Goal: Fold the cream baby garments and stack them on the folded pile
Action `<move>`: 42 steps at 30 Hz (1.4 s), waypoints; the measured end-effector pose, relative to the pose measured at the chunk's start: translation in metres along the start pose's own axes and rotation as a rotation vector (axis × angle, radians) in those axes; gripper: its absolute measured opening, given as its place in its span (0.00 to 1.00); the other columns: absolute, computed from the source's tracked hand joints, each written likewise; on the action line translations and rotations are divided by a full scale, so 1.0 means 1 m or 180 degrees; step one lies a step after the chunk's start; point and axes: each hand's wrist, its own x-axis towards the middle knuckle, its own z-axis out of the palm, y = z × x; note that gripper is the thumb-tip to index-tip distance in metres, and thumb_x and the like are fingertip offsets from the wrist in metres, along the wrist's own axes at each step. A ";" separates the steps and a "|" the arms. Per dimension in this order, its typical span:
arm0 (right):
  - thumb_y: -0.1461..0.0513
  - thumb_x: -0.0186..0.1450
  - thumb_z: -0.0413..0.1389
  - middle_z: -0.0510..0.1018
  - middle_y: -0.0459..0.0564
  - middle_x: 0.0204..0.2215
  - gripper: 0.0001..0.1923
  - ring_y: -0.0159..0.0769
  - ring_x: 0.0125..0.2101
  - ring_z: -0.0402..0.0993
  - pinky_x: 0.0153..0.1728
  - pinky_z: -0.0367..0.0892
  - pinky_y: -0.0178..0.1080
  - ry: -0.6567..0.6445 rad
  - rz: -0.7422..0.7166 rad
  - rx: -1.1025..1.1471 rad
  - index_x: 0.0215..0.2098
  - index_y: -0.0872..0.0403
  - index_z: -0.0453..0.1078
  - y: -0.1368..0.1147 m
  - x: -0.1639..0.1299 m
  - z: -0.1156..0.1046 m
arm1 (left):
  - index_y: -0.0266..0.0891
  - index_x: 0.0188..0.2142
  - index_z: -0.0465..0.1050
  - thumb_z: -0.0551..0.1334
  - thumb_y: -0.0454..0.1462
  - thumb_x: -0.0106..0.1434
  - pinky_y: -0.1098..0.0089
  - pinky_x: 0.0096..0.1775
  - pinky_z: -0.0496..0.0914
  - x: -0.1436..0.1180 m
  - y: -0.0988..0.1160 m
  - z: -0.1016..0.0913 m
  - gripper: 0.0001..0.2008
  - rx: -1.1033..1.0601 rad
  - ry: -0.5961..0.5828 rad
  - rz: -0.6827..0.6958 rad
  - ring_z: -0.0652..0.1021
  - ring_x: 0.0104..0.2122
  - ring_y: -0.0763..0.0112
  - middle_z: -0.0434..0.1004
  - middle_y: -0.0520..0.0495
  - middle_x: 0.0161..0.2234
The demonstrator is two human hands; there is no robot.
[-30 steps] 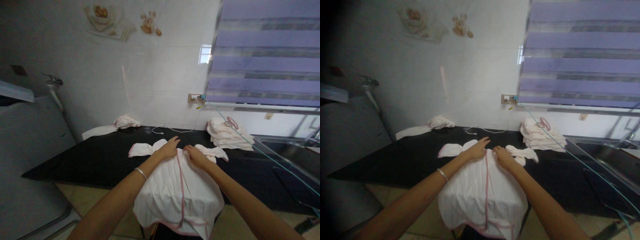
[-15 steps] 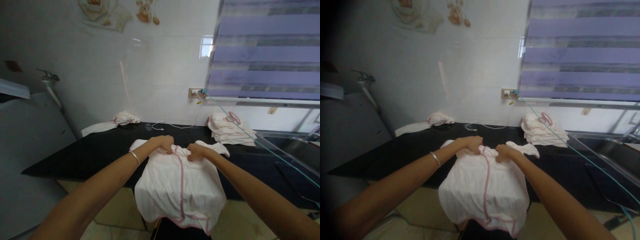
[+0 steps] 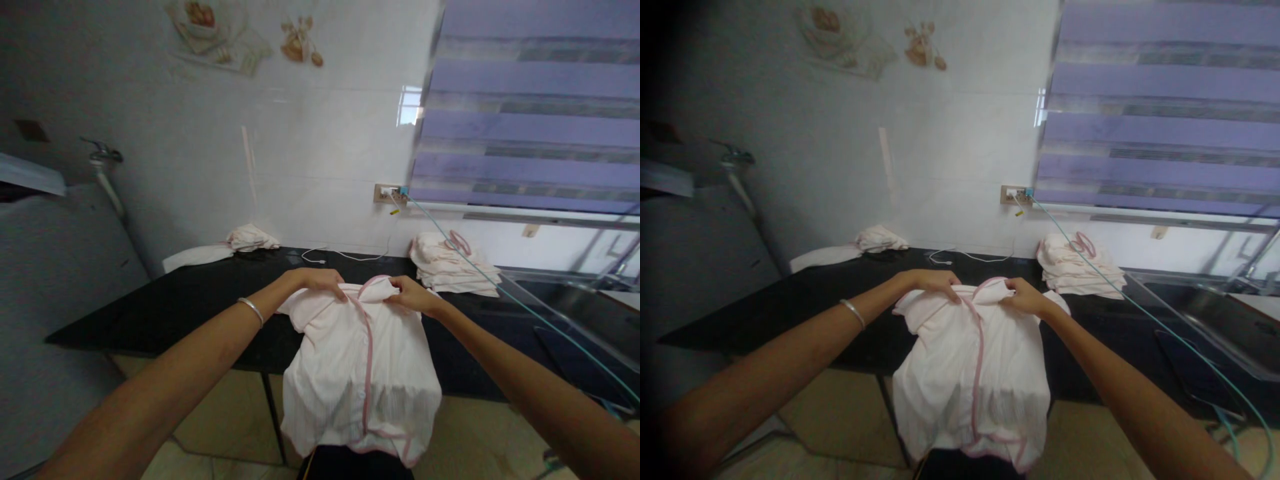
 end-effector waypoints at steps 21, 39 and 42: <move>0.52 0.58 0.62 0.71 0.44 0.35 0.24 0.32 0.32 0.66 0.33 0.64 0.36 0.1094 -0.0070 0.0091 0.48 0.51 0.62 -0.014 -0.048 -0.034 | 0.36 0.23 0.72 0.63 0.59 0.60 0.72 0.38 0.67 -0.048 0.011 -0.012 0.28 0.0064 0.1204 0.0823 0.76 0.39 0.66 0.81 0.40 0.43; 0.45 0.57 0.68 0.74 0.43 0.26 0.29 0.30 0.24 0.68 0.24 0.59 0.31 0.0055 0.0571 0.0878 0.49 0.52 0.72 -0.087 -0.094 -0.097 | 0.38 0.18 0.71 0.62 0.61 0.60 0.70 0.31 0.63 -0.077 0.059 -0.036 0.30 0.0584 0.0429 -0.0030 0.69 0.23 0.70 0.71 0.48 0.20; 0.44 0.58 0.67 0.80 0.48 0.34 0.30 0.35 0.30 0.74 0.28 0.65 0.33 -0.0754 0.0643 0.0422 0.51 0.53 0.75 -0.108 -0.106 -0.091 | 0.37 0.21 0.75 0.62 0.57 0.62 0.69 0.31 0.63 -0.079 0.071 -0.024 0.27 0.1628 0.0477 -0.0329 0.72 0.24 0.67 0.76 0.44 0.23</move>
